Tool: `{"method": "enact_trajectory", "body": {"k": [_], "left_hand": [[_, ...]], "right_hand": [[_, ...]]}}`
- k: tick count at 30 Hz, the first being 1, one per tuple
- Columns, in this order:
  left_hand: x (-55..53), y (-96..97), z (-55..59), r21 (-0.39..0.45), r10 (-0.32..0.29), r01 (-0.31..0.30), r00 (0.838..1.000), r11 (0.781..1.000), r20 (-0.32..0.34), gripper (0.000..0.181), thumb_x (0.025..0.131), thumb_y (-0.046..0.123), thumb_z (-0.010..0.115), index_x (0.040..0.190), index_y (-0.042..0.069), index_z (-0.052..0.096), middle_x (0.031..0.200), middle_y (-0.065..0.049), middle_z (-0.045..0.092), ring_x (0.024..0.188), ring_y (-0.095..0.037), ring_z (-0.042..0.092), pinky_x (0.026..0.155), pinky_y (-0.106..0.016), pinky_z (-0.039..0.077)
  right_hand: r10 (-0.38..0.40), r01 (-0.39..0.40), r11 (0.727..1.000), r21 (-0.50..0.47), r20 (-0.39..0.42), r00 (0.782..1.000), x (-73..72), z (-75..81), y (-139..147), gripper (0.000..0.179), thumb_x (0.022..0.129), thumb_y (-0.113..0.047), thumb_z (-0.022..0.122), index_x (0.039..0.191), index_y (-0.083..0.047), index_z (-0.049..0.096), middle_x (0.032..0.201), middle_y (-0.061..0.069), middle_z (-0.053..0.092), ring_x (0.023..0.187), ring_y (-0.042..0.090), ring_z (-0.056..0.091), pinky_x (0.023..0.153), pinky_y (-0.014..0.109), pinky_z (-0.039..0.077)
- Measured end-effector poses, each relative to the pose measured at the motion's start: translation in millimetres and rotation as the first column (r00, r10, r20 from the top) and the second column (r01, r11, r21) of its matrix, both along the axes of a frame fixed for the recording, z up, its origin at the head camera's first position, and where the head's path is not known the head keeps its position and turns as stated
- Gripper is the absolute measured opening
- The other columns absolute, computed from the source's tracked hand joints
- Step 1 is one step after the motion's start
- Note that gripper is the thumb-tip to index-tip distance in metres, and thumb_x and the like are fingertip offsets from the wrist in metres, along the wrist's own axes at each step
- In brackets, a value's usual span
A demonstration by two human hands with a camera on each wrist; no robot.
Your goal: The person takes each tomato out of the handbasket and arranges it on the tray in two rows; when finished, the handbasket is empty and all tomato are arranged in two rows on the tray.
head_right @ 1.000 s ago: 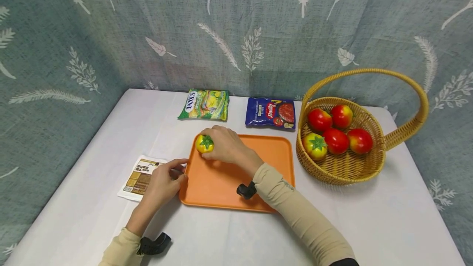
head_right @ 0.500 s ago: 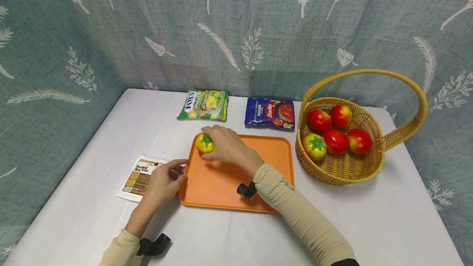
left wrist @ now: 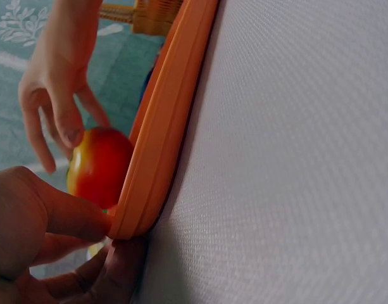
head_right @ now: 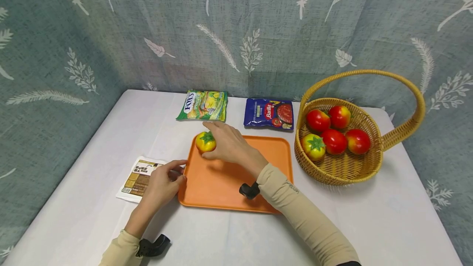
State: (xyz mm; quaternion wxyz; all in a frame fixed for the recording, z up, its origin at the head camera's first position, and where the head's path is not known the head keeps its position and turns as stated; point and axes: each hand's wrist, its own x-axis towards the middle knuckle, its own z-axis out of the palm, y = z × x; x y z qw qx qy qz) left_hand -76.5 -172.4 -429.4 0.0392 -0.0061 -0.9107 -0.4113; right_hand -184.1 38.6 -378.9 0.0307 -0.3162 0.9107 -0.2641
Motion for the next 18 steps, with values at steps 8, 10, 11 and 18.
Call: {"method": "enact_trajectory", "body": {"k": [8,10,11,18], "left_hand": [[-0.1,0.7,-0.7,0.001,-0.004,0.004,1.0,1.0,0.006,0.044,0.077,-0.005,0.062,0.12,0.003,0.071,0.086,-0.007,0.065,0.069,-0.013,0.058,0.062,-0.03,0.045],[-0.2,0.8,-0.7,0.0,-0.005,0.005,1.0,1.0,0.006,0.044,0.077,-0.005,0.062,0.12,0.003,0.07,0.086,-0.007,0.065,0.069,-0.013,0.058,0.062,-0.029,0.045],[-0.2,0.8,-0.6,0.0,-0.005,0.005,1.0,1.0,0.006,0.044,0.077,-0.005,0.062,0.12,0.003,0.071,0.086,-0.007,0.065,0.069,-0.013,0.058,0.062,-0.03,0.045],[0.0,0.5,0.4,0.004,-0.004,0.004,1.0,1.0,0.001,0.045,0.077,-0.006,0.061,0.119,0.003,0.071,0.085,-0.006,0.065,0.068,-0.013,0.058,0.062,-0.03,0.045]], "right_hand": [[0.018,-0.018,1.0,-0.015,-0.055,0.998,5.9,14.3,7.2,0.085,0.076,-0.04,0.084,0.147,-0.011,0.049,0.142,0.011,0.053,0.125,0.029,0.053,0.101,0.047,0.044],[0.017,-0.018,1.0,-0.019,-0.067,0.998,8.2,19.4,9.6,0.083,0.076,-0.04,0.084,0.146,-0.012,0.05,0.139,0.011,0.055,0.122,0.028,0.055,0.1,0.046,0.046],[0.016,-0.018,1.0,-0.021,-0.074,0.997,9.1,21.9,10.8,0.083,0.076,-0.04,0.085,0.146,-0.012,0.051,0.137,0.01,0.056,0.121,0.027,0.055,0.099,0.046,0.046],[0.033,-0.039,0.998,-0.04,-0.134,0.99,13.8,35.2,22.1,0.08,0.075,-0.04,0.085,0.143,-0.013,0.054,0.136,0.009,0.057,0.119,0.027,0.056,0.094,0.046,0.049]]}}
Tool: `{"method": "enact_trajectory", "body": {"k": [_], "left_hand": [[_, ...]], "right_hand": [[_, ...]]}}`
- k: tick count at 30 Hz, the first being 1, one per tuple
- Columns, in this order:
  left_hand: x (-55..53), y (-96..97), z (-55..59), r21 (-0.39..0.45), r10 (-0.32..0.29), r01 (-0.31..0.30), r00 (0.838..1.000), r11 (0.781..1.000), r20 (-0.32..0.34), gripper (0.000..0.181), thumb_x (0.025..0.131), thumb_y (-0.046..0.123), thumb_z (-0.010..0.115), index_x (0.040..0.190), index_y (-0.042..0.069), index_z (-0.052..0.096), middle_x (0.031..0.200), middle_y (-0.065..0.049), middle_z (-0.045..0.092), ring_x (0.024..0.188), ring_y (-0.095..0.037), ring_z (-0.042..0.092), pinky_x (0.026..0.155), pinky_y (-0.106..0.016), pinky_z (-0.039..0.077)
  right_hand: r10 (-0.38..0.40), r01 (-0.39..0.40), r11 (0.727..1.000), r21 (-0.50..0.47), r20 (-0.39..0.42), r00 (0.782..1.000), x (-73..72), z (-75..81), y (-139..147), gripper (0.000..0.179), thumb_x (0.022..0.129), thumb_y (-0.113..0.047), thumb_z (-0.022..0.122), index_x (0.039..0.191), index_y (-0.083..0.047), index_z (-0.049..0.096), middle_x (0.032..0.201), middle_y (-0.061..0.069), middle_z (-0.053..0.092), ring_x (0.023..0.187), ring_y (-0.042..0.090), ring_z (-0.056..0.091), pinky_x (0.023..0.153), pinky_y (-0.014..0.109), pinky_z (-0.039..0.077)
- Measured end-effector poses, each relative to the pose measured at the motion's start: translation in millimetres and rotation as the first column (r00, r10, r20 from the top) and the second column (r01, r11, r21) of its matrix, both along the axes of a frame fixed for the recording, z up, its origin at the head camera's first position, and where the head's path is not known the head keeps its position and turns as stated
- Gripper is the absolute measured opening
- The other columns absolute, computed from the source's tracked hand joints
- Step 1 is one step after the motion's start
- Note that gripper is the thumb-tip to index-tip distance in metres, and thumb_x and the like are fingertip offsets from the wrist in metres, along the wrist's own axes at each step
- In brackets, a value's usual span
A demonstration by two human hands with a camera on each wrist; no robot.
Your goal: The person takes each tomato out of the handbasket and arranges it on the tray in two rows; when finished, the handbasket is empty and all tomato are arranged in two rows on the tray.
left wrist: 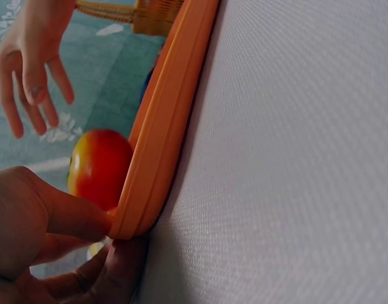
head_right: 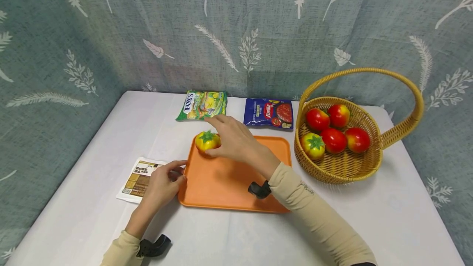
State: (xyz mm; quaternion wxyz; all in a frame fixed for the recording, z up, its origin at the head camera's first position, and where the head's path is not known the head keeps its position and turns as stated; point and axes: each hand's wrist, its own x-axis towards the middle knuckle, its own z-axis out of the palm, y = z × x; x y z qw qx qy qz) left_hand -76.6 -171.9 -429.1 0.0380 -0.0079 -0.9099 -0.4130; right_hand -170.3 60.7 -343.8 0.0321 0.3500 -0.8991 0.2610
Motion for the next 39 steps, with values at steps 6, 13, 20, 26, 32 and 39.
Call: {"method": "enact_trajectory", "body": {"k": [6,13,20,26,32,39], "left_hand": [[0.0,-0.7,-0.4,0.006,-0.002,0.002,1.0,1.0,0.0,0.045,0.077,-0.006,0.061,0.119,0.004,0.071,0.084,-0.006,0.065,0.068,-0.013,0.059,0.062,-0.03,0.045],[-0.5,-1.9,-0.5,0.014,-0.003,0.003,1.0,1.0,0.002,0.045,0.076,-0.006,0.061,0.119,0.004,0.071,0.084,-0.005,0.065,0.068,-0.013,0.059,0.063,-0.03,0.045],[-0.4,-2.5,-0.9,0.016,-0.002,0.002,1.0,1.0,0.001,0.045,0.076,-0.006,0.061,0.119,0.004,0.071,0.084,-0.005,0.065,0.068,-0.013,0.059,0.062,-0.029,0.046],[0.0,-1.6,-0.3,0.025,-0.003,0.003,1.0,1.0,0.0,0.045,0.076,-0.007,0.061,0.118,0.004,0.071,0.084,-0.005,0.065,0.067,-0.013,0.059,0.061,-0.028,0.045],[0.2,-1.5,0.7,0.019,0.002,-0.002,1.0,1.0,0.007,0.045,0.077,-0.006,0.061,0.119,0.004,0.071,0.084,-0.005,0.065,0.068,-0.013,0.059,0.062,-0.029,0.045],[-0.6,-1.3,-0.5,0.018,0.001,-0.001,1.0,1.0,0.013,0.045,0.077,-0.006,0.062,0.119,0.005,0.071,0.085,-0.005,0.065,0.068,-0.012,0.058,0.062,-0.028,0.045]], "right_hand": [[0.0,0.0,1.0,0.005,-0.016,1.0,4.9,10.2,12.7,0.079,0.076,-0.039,0.085,0.144,-0.012,0.053,0.141,0.01,0.054,0.125,0.03,0.053,0.097,0.048,0.047],[-0.018,0.018,1.0,0.01,-0.041,0.999,12.9,17.7,32.0,0.081,0.077,-0.037,0.085,0.145,-0.01,0.052,0.141,0.012,0.053,0.123,0.032,0.054,0.094,0.049,0.049],[-0.044,0.043,0.999,-0.017,-0.04,0.998,21.3,19.9,48.7,0.079,0.078,-0.036,0.085,0.145,-0.01,0.052,0.143,0.013,0.052,0.125,0.032,0.053,0.096,0.05,0.048],[-0.061,0.06,0.998,-0.02,-0.068,0.996,28.4,20.7,65.1,0.077,0.077,-0.036,0.085,0.143,-0.009,0.055,0.141,0.014,0.053,0.123,0.033,0.055,0.097,0.053,0.047],[-0.097,0.095,0.995,-0.026,-0.086,0.992,33.3,21.9,83.3,0.076,0.077,-0.034,0.086,0.142,-0.009,0.056,0.141,0.015,0.055,0.124,0.034,0.055,0.095,0.053,0.048],[-0.119,0.11,0.991,-0.075,-0.128,0.985,38.5,20.5,100.5,0.077,0.073,-0.028,0.09,0.139,-0.005,0.058,0.138,0.017,0.057,0.123,0.037,0.055,0.095,0.055,0.048]]}}
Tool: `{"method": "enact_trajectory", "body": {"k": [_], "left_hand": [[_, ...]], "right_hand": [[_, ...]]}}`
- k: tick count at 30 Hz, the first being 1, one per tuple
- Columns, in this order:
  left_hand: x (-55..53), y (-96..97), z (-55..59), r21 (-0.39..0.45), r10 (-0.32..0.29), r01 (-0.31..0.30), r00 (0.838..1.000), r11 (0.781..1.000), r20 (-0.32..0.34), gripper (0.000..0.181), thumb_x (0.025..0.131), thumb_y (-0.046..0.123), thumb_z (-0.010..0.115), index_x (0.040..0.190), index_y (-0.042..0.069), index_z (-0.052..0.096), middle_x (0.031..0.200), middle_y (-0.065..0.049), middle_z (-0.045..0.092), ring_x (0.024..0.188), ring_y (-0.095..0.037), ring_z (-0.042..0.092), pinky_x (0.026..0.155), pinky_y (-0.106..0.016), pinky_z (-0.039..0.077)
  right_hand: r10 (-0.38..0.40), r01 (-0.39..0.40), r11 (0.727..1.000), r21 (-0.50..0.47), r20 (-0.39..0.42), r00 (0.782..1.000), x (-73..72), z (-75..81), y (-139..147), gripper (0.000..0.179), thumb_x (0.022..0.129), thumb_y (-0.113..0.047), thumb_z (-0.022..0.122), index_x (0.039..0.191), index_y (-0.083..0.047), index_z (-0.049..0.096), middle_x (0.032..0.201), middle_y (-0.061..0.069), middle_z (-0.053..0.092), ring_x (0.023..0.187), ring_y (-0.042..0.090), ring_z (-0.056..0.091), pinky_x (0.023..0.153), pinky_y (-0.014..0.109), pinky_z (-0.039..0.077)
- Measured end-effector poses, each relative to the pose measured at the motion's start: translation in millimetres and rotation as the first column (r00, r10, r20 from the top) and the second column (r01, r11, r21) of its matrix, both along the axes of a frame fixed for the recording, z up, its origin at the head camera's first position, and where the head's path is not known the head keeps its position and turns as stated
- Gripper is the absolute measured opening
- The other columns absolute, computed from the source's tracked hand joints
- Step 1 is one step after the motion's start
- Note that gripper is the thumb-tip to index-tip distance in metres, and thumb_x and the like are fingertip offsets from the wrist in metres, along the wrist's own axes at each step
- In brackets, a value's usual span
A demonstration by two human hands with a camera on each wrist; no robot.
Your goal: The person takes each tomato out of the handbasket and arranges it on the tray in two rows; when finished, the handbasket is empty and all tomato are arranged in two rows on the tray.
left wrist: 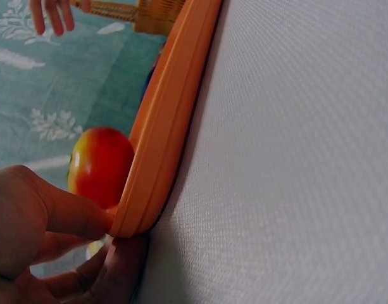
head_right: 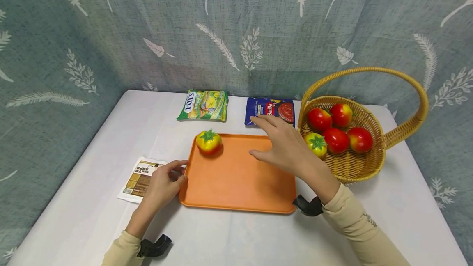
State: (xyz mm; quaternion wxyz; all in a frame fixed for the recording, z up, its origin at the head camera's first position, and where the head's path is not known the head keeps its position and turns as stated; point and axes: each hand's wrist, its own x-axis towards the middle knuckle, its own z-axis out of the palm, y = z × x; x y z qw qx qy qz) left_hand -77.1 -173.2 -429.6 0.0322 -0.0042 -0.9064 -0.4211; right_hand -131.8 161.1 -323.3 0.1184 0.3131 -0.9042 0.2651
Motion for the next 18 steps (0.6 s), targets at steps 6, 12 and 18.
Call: {"method": "enact_trajectory", "body": {"k": [6,12,18], "left_hand": [[0.4,-0.1,0.2,0.009,0.002,-0.002,1.0,1.0,0.012,0.045,0.077,-0.006,0.062,0.119,0.005,0.071,0.086,-0.005,0.065,0.068,-0.012,0.059,0.061,-0.028,0.045],[0.5,0.0,0.7,0.007,0.005,-0.005,1.0,1.0,0.011,0.044,0.077,-0.005,0.062,0.119,0.005,0.071,0.086,-0.005,0.065,0.068,-0.013,0.058,0.061,-0.028,0.044],[0.7,-0.3,0.3,0.01,0.01,-0.01,1.0,1.0,0.01,0.043,0.078,-0.005,0.063,0.119,0.004,0.071,0.086,-0.005,0.066,0.069,-0.012,0.059,0.062,-0.028,0.045]], "right_hand": [[-0.023,0.023,1.0,0.003,-0.038,0.999,7.2,1.6,16.5,0.077,0.072,-0.026,0.09,0.139,-0.005,0.058,0.138,0.016,0.056,0.125,0.036,0.053,0.096,0.054,0.047],[-0.061,0.063,0.998,0.032,-0.04,0.997,13.4,4.8,32.7,0.078,0.072,-0.028,0.09,0.14,-0.008,0.057,0.14,0.012,0.055,0.124,0.032,0.055,0.096,0.051,0.048],[-0.117,0.118,0.992,0.037,-0.03,0.993,20.7,7.1,47.2,0.079,0.071,-0.026,0.091,0.141,-0.012,0.058,0.137,0.013,0.057,0.121,0.034,0.056,0.089,0.055,0.051]]}}
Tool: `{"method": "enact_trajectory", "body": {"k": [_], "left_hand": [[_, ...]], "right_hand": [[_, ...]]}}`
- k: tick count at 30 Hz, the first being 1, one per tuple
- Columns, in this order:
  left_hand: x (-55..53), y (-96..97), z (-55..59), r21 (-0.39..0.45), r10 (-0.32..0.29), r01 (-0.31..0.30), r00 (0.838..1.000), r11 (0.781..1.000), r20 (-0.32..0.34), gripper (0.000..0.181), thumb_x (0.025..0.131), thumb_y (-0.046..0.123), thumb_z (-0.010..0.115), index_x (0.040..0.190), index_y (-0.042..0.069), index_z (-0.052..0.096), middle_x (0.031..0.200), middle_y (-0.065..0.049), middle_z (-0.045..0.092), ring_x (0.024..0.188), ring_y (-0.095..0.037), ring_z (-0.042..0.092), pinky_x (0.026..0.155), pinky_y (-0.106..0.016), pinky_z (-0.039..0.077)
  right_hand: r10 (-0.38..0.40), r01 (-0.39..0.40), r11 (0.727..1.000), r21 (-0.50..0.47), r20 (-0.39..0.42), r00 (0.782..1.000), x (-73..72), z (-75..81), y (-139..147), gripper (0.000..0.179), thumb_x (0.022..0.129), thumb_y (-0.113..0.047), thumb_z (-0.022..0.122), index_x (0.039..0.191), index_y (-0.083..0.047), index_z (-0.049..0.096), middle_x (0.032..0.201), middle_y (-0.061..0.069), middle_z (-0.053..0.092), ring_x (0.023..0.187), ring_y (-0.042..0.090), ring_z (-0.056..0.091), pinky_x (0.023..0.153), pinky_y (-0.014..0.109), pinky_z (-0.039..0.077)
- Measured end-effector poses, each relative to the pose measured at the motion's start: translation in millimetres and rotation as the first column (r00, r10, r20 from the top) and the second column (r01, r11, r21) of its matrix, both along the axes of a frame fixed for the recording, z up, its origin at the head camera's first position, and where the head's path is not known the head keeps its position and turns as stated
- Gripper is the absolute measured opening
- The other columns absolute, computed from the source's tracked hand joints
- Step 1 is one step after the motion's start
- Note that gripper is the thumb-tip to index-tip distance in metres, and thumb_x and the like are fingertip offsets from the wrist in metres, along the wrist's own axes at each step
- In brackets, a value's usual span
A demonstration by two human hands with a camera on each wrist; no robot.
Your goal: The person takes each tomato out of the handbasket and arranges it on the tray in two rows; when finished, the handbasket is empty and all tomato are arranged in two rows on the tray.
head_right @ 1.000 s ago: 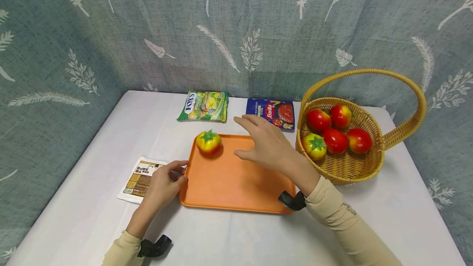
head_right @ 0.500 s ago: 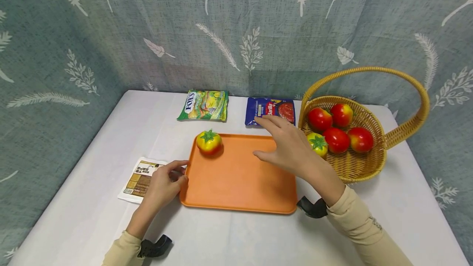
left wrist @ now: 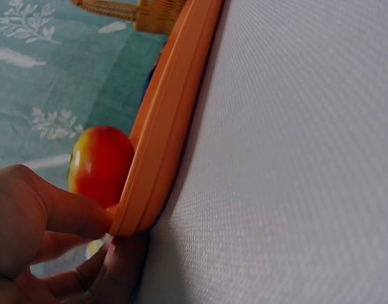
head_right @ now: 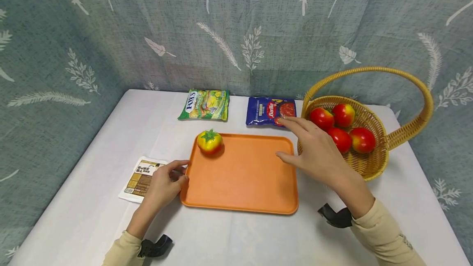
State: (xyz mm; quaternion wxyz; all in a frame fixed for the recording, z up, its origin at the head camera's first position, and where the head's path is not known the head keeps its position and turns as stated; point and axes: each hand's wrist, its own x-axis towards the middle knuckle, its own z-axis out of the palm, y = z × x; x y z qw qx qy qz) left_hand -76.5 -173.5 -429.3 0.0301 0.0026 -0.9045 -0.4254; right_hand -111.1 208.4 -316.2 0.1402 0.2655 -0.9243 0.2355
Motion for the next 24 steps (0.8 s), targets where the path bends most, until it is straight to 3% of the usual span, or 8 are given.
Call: {"method": "enact_trajectory", "body": {"k": [10,24], "left_hand": [[0.3,1.1,0.2,-0.004,0.015,-0.015,1.0,1.0,0.011,0.045,0.076,-0.003,0.065,0.12,0.005,0.071,0.086,-0.004,0.066,0.068,-0.013,0.059,0.061,-0.026,0.045],[0.2,0.9,-0.4,0.001,0.013,-0.013,1.0,1.0,0.014,0.047,0.075,-0.004,0.063,0.121,0.007,0.071,0.086,-0.004,0.065,0.068,-0.013,0.059,0.062,-0.028,0.046]], "right_hand": [[-0.05,0.048,0.996,-0.074,-0.025,0.998,6.5,-3.0,27.5,0.076,0.069,-0.018,0.091,0.137,-0.01,0.06,0.133,0.011,0.061,0.12,0.033,0.056,0.09,0.059,0.049],[-0.129,0.129,0.992,-0.01,-0.001,0.992,7.7,-15.8,55.4,0.071,0.07,-0.015,0.089,0.135,-0.006,0.059,0.13,0.02,0.06,0.118,0.044,0.055,0.085,0.065,0.048]]}}
